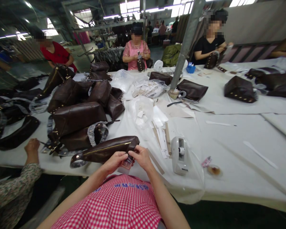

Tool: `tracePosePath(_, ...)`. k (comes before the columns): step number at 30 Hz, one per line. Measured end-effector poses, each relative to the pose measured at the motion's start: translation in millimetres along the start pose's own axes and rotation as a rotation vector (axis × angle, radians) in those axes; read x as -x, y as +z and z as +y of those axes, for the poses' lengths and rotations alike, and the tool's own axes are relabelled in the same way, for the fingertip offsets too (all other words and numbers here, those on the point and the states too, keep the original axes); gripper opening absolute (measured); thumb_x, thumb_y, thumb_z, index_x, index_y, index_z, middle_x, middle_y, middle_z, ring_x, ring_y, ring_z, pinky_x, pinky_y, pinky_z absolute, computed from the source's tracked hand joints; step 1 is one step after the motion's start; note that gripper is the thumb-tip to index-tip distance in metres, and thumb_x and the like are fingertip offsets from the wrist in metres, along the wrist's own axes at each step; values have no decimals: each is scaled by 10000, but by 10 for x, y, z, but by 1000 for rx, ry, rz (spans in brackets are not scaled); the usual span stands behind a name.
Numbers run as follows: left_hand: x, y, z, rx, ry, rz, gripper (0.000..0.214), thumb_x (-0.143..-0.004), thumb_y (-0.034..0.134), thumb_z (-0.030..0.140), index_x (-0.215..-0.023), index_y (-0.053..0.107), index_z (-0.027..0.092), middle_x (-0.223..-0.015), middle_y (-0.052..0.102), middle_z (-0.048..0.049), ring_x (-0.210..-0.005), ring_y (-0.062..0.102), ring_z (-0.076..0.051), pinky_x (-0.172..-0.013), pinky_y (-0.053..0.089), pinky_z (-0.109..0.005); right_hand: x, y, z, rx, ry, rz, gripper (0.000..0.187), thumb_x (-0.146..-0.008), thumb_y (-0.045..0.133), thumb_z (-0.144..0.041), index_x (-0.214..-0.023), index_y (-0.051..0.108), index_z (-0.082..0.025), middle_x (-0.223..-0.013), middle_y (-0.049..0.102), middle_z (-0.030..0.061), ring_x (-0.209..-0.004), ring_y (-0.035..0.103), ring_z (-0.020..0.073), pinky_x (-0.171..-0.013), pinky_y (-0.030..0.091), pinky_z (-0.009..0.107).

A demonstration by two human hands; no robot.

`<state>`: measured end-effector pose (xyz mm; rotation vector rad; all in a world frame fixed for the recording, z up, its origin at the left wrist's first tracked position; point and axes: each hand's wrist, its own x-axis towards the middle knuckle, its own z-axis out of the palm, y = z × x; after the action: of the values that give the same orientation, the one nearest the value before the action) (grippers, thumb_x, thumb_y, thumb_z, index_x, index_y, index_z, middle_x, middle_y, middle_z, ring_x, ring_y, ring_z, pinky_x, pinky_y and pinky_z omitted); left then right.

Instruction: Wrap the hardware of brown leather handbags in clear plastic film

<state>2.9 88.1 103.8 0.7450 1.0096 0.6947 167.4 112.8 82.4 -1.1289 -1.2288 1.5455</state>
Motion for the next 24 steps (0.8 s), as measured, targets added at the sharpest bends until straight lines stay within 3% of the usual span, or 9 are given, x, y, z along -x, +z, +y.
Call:
tracePosePath(4, -21, 20, -7, -2, 17, 3, 429, -663, 768, 461, -821, 687, 71, -733, 706, -105, -643, 654, -189, -660, 498, -303, 0, -24, -14, -8, 27, -32, 238, -660, 730, -377, -670, 617, -168, -528, 543, -51, -479, 493, 105, -470, 387, 232)
tracePosePath(10, -126, 113, 26, 83, 101, 130, 394, -618, 814, 408, -701, 538, 140, -627, 643, -12, -560, 613, -138, -600, 461, -249, -37, 7, 13, -56, 78, -5, 256, -656, 719, -400, -696, 609, -172, -540, 576, -46, -456, 520, 114, -445, 428, 239)
tracePosePath(16, -43, 23, 107, 62, 28, -26, 452, -642, 809, 420, -902, 628, 98, -841, 702, -96, -712, 660, -183, -706, 492, -304, -41, -6, -23, -97, 91, 107, 269, -654, 726, -402, -683, 606, -163, -516, 552, -48, -437, 468, 88, -421, 352, 213)
tracePosePath(20, 40, -21, 51, 35, -74, -56, 437, -646, 799, 412, -889, 671, 71, -743, 715, -116, -638, 664, -190, -695, 493, -316, -47, -10, -40, -100, 91, 99, 276, -644, 741, -407, -689, 617, -164, -547, 565, -44, -460, 455, 83, -443, 347, 215)
tracePosePath(24, 33, 34, -1, 92, -75, -24, 461, -660, 782, 427, -933, 676, 71, -731, 720, -127, -614, 666, -196, -654, 501, -313, -62, 10, -12, -74, 75, 78, 262, -647, 734, -403, -681, 610, -175, -561, 574, -41, -466, 464, 92, -455, 369, 226)
